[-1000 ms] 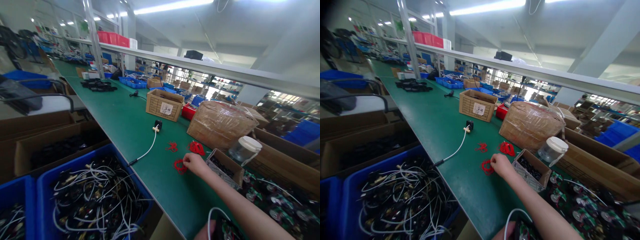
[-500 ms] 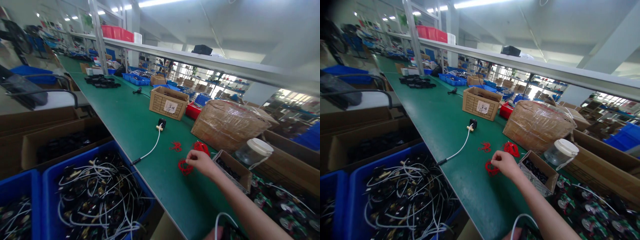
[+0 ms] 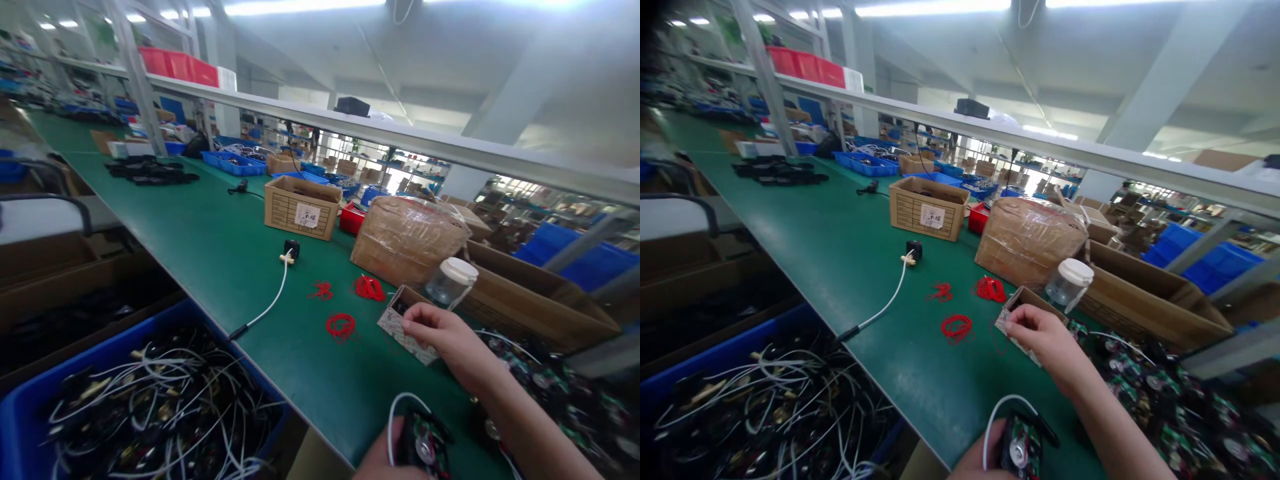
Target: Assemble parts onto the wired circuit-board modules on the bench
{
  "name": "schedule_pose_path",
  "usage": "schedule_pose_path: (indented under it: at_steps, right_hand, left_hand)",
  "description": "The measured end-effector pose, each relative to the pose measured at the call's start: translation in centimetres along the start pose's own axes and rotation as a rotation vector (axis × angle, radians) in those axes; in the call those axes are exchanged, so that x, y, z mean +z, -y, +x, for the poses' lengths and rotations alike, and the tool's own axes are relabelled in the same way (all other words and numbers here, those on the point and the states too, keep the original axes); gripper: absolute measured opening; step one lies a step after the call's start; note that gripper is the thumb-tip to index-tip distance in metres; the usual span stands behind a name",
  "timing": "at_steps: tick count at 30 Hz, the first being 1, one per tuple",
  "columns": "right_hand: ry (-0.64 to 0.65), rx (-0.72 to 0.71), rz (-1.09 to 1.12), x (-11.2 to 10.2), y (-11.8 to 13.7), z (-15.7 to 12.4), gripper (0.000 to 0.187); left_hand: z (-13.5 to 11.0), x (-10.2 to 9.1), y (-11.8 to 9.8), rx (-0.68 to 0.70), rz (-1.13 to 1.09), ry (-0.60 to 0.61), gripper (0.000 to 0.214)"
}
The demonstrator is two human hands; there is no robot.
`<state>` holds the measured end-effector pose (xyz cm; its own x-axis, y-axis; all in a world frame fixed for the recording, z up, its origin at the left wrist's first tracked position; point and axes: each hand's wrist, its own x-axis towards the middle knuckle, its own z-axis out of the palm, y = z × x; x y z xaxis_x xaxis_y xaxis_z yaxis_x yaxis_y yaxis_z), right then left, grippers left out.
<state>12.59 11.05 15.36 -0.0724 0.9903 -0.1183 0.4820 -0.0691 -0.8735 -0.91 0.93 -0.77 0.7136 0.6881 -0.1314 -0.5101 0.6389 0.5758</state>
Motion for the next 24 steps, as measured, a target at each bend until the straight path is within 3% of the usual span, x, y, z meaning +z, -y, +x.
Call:
schedule_pose_path:
  at_steps: [3, 9, 12, 20, 24]
  right_hand:
    - [-0.039, 0.040, 0.015, -2.1, -1.0, -2.9, 0.040]
    - [-0.077, 0.102, 0.179, -5.8, -4.2, -8.2, 0.038]
    - [-0.139, 0.169, 0.139, -6.4, -6.5, -10.5, 0.039]
    - [-0.196, 0.330, 0.221, -3.2, -10.5, -15.7, 0.037]
    - [-0.221, 0.373, 0.279, -1.5, -11.7, -17.2, 0.044]
  left_hand:
    - [-0.2, 0.4, -0.4, -0.064, -0.053, 0.002, 0.074]
    - [-0.8, 1.6, -0.5, -0.127, -0.190, -0.198, 0.077]
    - [-1.2, 2.0, -0.7, -0.120, -0.225, -0.283, 0.073]
    - [-2.3, 2.9, -1.9, -0.042, -0.149, -0.353, 0.048]
    - [-2.0, 3.3, -2.3, -0.045, -0.127, -0.353, 0.049]
